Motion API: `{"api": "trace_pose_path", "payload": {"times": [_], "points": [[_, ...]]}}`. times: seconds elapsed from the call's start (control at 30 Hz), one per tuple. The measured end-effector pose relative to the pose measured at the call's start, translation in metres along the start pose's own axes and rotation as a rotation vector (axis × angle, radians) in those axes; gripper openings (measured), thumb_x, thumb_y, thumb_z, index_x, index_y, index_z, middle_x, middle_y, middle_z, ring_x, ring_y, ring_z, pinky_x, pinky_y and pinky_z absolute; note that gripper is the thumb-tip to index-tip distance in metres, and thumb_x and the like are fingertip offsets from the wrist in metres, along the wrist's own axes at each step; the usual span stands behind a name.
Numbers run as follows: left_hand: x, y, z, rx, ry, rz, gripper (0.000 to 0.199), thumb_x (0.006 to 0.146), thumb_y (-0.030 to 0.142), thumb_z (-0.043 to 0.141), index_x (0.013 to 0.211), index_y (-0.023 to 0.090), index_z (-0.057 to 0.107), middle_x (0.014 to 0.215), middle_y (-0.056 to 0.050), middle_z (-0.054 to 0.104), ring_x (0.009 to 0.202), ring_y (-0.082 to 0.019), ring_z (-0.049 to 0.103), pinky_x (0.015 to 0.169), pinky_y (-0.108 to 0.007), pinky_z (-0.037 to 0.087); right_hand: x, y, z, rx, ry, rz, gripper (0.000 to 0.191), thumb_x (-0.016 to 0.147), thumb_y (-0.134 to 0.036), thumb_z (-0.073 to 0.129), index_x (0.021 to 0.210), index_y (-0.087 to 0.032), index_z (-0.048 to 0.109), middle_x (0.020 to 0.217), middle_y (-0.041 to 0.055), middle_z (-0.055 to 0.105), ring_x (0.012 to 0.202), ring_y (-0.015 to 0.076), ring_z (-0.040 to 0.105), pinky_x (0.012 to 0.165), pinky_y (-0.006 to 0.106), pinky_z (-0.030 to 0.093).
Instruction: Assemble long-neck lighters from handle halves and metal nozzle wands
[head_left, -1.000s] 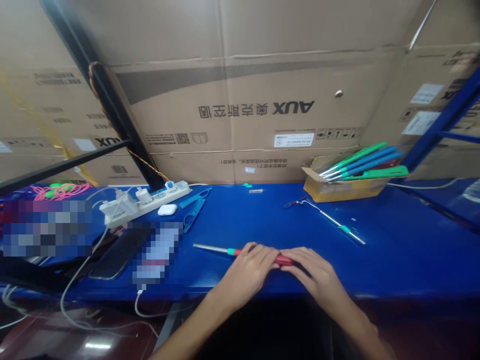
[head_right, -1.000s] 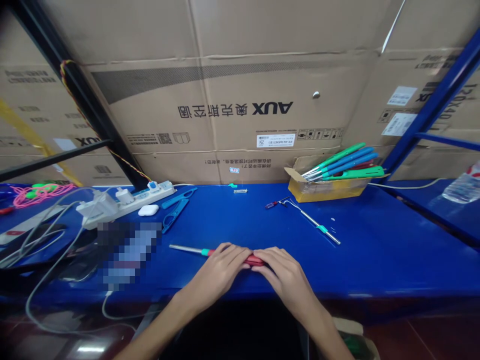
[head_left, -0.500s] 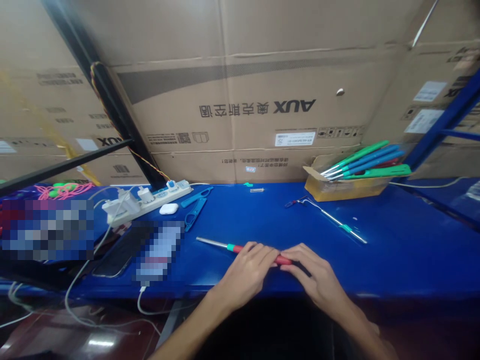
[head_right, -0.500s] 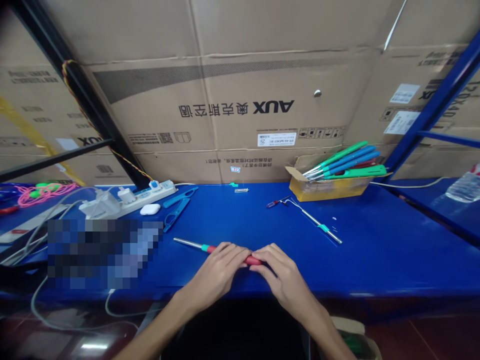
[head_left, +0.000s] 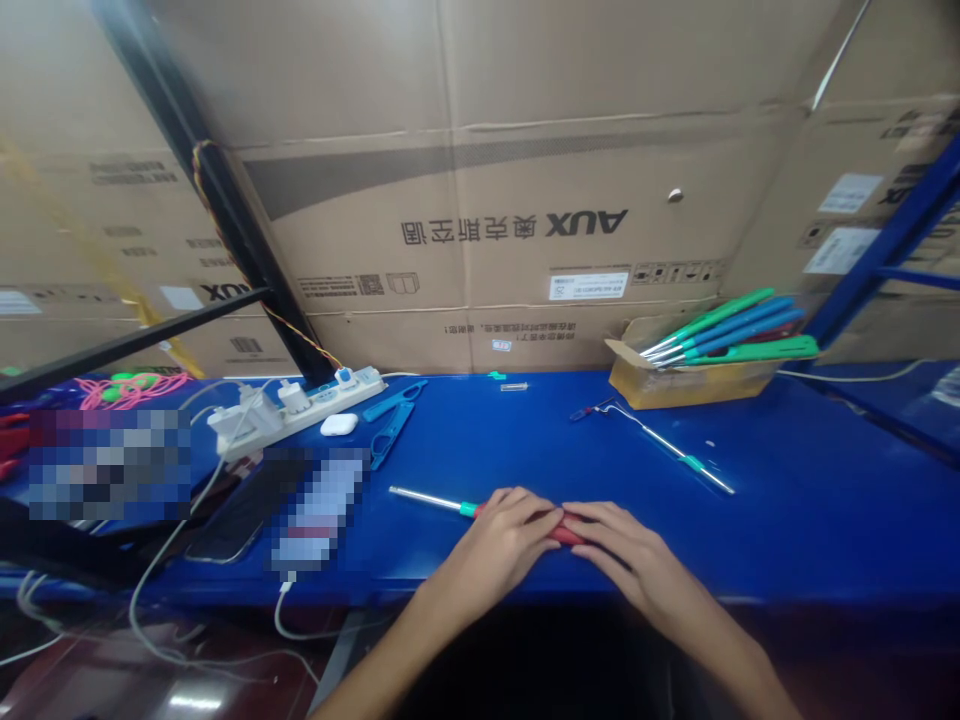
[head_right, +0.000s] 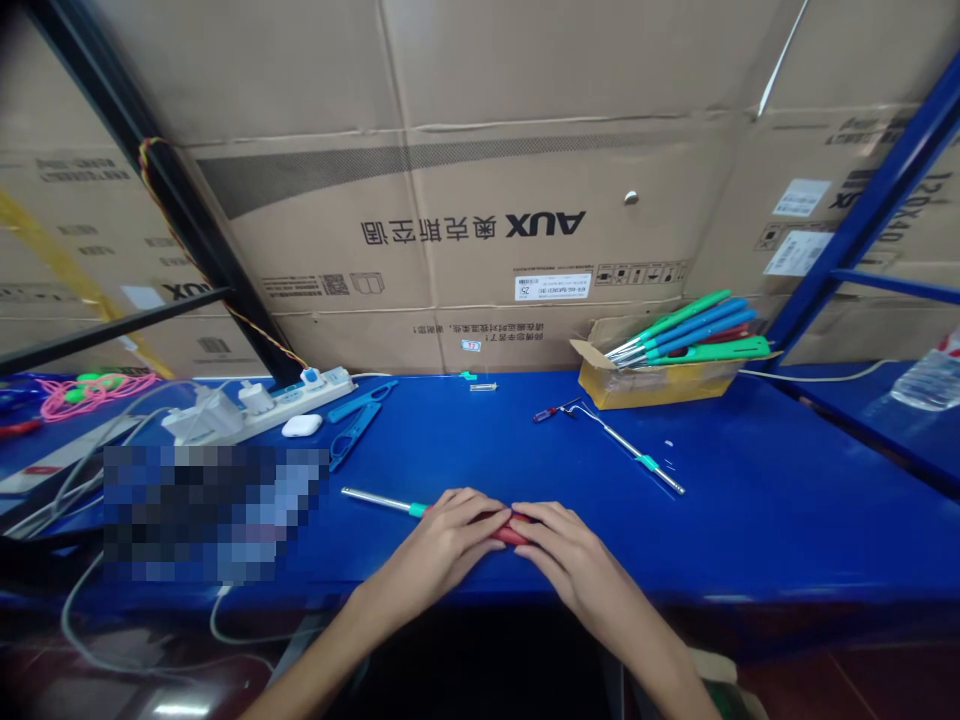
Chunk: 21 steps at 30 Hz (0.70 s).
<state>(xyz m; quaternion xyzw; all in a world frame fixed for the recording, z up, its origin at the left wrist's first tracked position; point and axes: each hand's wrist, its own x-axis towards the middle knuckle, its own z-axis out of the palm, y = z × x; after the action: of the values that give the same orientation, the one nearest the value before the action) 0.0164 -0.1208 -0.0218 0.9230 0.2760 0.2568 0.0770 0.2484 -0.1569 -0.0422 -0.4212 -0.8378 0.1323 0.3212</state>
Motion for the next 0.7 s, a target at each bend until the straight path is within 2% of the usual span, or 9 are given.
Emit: {"api": "trace_pose_path", "payload": {"times": [0.07, 0.23, 0.33, 0.43, 0.5, 0.57, 0.63, 0.7], "points": [[0.001, 0.001, -0.001, -0.03, -0.013, -0.014, 0.022, 0.104, 0.032, 0.055, 0.119, 0.018, 0.064, 0.114, -0.007, 0.068, 0.104, -0.02, 0.06, 0.091, -0.035, 0.046, -0.004, 0.004, 0.0, -0.058, 0.0, 0.006, 0.031, 0.103, -0.029, 0.053, 0.129, -0.033, 0.069, 0.137, 0.0058, 0.066, 0.124, 0.024, 0.062, 0.107, 0.044, 0.05], [0.001, 0.001, 0.0, -0.039, 0.0, -0.007, 0.023, 0.107, 0.029, 0.047, 0.115, 0.019, 0.067, 0.11, -0.007, 0.069, 0.103, -0.019, 0.06, 0.088, -0.035, 0.047, -0.004, 0.0, -0.002, -0.123, -0.021, 0.016, 0.028, 0.102, -0.033, 0.055, 0.124, -0.036, 0.071, 0.138, 0.0043, 0.066, 0.123, 0.0254, 0.063, 0.104, 0.046, 0.052], [0.0, -0.001, 0.005, -0.033, 0.024, -0.007, 0.023, 0.106, 0.029, 0.048, 0.116, 0.019, 0.066, 0.111, -0.007, 0.068, 0.104, -0.02, 0.06, 0.088, -0.035, 0.047, 0.0, 0.004, -0.011, -0.121, 0.048, 0.05, 0.025, 0.1, -0.039, 0.057, 0.118, -0.035, 0.074, 0.134, 0.0036, 0.069, 0.12, 0.0261, 0.065, 0.104, 0.048, 0.051], [-0.002, -0.002, 0.011, -0.021, 0.055, -0.046, 0.022, 0.105, 0.031, 0.051, 0.117, 0.019, 0.065, 0.113, -0.008, 0.067, 0.103, -0.02, 0.059, 0.089, -0.035, 0.046, -0.002, 0.03, -0.037, -0.151, 0.284, 0.162, 0.028, 0.099, -0.046, 0.055, 0.109, -0.029, 0.076, 0.123, 0.0066, 0.073, 0.114, 0.0276, 0.068, 0.103, 0.049, 0.05], [-0.003, -0.002, 0.013, -0.014, 0.045, -0.068, 0.021, 0.106, 0.031, 0.05, 0.115, 0.019, 0.065, 0.114, -0.008, 0.065, 0.102, -0.02, 0.059, 0.088, -0.034, 0.046, -0.008, 0.058, -0.064, -0.215, 0.461, 0.26, 0.037, 0.096, -0.054, 0.054, 0.104, -0.025, 0.076, 0.111, 0.0091, 0.075, 0.106, 0.0288, 0.069, 0.098, 0.046, 0.051], [-0.004, -0.002, 0.013, -0.015, 0.026, -0.074, 0.021, 0.106, 0.03, 0.049, 0.114, 0.02, 0.065, 0.115, -0.008, 0.064, 0.101, -0.019, 0.058, 0.088, -0.034, 0.046, -0.014, 0.088, -0.094, -0.276, 0.569, 0.407, 0.041, 0.093, -0.057, 0.055, 0.099, -0.023, 0.077, 0.105, 0.0116, 0.076, 0.097, 0.0288, 0.07, 0.089, 0.042, 0.052], [-0.003, -0.002, 0.011, -0.03, 0.019, -0.069, 0.022, 0.106, 0.03, 0.048, 0.115, 0.019, 0.065, 0.116, -0.008, 0.063, 0.103, -0.02, 0.058, 0.089, -0.034, 0.046, -0.017, 0.114, -0.12, -0.305, 0.589, 0.637, 0.033, 0.087, -0.048, 0.065, 0.095, -0.019, 0.079, 0.09, 0.013, 0.076, 0.074, 0.0257, 0.068, 0.073, 0.038, 0.051], [-0.003, -0.001, 0.008, -0.051, 0.014, -0.068, 0.022, 0.106, 0.03, 0.049, 0.117, 0.019, 0.064, 0.118, -0.008, 0.063, 0.106, -0.02, 0.058, 0.091, -0.035, 0.046, -0.016, 0.131, -0.139, -0.27, 0.487, 0.831, 0.021, 0.078, -0.036, 0.075, 0.086, -0.018, 0.081, 0.076, 0.0116, 0.075, 0.067, 0.025, 0.066, 0.07, 0.038, 0.048]]}}
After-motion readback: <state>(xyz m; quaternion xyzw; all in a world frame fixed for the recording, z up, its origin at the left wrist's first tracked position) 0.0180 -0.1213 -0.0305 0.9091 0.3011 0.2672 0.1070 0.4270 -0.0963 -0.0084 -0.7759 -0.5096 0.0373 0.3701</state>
